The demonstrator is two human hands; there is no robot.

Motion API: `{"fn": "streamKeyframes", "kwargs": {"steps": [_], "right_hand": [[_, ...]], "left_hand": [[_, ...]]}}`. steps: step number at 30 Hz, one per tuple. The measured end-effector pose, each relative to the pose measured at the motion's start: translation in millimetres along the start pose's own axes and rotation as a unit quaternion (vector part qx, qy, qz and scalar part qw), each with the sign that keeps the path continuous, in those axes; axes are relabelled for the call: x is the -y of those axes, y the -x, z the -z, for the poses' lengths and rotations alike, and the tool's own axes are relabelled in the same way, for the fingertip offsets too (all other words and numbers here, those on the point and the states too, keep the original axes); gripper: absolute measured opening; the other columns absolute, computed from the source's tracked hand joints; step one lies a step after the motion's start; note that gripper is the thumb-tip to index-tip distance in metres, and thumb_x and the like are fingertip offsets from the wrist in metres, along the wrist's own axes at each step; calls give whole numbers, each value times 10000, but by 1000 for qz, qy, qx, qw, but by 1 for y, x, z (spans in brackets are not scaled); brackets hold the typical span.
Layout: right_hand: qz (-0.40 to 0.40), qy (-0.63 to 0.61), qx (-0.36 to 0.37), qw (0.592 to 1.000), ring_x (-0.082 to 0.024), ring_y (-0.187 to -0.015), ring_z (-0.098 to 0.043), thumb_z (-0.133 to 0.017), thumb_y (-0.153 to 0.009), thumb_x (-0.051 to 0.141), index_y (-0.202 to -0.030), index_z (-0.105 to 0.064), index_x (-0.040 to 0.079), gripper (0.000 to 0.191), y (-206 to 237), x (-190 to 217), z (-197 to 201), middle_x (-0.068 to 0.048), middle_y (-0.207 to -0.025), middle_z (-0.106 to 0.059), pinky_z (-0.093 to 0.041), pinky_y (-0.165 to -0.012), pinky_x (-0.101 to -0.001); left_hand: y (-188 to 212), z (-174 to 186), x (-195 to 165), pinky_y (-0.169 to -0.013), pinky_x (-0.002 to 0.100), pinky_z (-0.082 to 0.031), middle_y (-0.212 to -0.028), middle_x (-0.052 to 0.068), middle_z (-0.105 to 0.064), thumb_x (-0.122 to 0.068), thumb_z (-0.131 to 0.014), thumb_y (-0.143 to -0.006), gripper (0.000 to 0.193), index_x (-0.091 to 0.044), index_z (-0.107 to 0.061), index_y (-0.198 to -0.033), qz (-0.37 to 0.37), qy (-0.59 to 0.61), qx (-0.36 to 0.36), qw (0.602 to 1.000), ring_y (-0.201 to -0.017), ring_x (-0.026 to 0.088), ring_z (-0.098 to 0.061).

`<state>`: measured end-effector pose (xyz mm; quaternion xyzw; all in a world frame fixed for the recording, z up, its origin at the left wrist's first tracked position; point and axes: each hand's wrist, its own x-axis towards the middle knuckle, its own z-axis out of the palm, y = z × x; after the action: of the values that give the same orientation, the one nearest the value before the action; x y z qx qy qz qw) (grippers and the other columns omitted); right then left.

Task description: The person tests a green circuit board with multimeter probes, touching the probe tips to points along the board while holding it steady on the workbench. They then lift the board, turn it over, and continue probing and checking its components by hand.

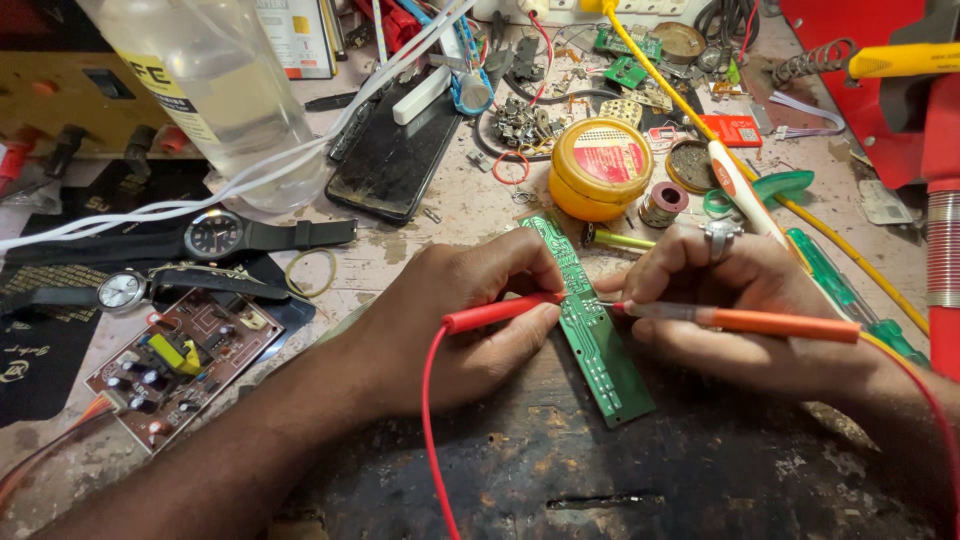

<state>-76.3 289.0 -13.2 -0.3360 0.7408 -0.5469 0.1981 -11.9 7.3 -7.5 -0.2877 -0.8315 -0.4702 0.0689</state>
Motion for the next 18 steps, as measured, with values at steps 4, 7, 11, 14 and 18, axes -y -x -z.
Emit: {"fn": "streamKeyframes", "kwargs": {"steps": [4, 7, 11, 14, 18], "right_hand": [[62, 59, 19, 996, -254, -1322, -654, -703, -837, -42, -981, -668, 12, 158, 2, 3, 0, -96, -1087, -712, -599, -998, -351], [31, 84, 27, 996, -257, -1263, -702, -721, -813, -22, -937, -676, 28, 141, 2, 8, 1, -81, -1017, -753, -620, -938, -352], [96, 116, 68, 986, -256, -1257, -721, -739, -838, 7, -918, -681, 47, 106, 1, 13, 5, -53, -947, -759, -619, -985, -369], [91, 101, 110, 985, -262, -1263, -717, -749, -855, 13, -918, -700, 43, 85, 3, 16, 8, -51, -947, -772, -620, -966, -374], [106, 107, 138, 979, -268, -1232, -685, -749, -845, 29, -922, -715, 45, 86, 5, 18, 13, -41, -945, -790, -584, -929, -377]], "left_hand": [[-1, 0, 0, -600, 317, -563, -765, 67, -727, -190, -689, -906, 191, -73, -634, -1047, 32, 8, 8, 999, -657, 158, -740], [-1, 1, 0, -615, 314, -566, -785, 67, -729, -190, -693, -908, 197, -68, -629, -1048, 21, 6, 9, 1000, -677, 154, -741], [-1, 3, 0, -625, 310, -571, -807, 65, -736, -199, -696, -909, 199, -66, -631, -1043, 24, 5, 22, 999, -699, 150, -745], [-1, 4, -1, -632, 311, -570, -816, 64, -738, -206, -700, -906, 204, -68, -637, -1042, 31, 8, 28, 999, -713, 152, -747], [-2, 5, -2, -643, 308, -578, -823, 64, -737, -213, -709, -902, 200, -69, -646, -1025, 22, 4, 35, 999, -730, 150, -755]]}}
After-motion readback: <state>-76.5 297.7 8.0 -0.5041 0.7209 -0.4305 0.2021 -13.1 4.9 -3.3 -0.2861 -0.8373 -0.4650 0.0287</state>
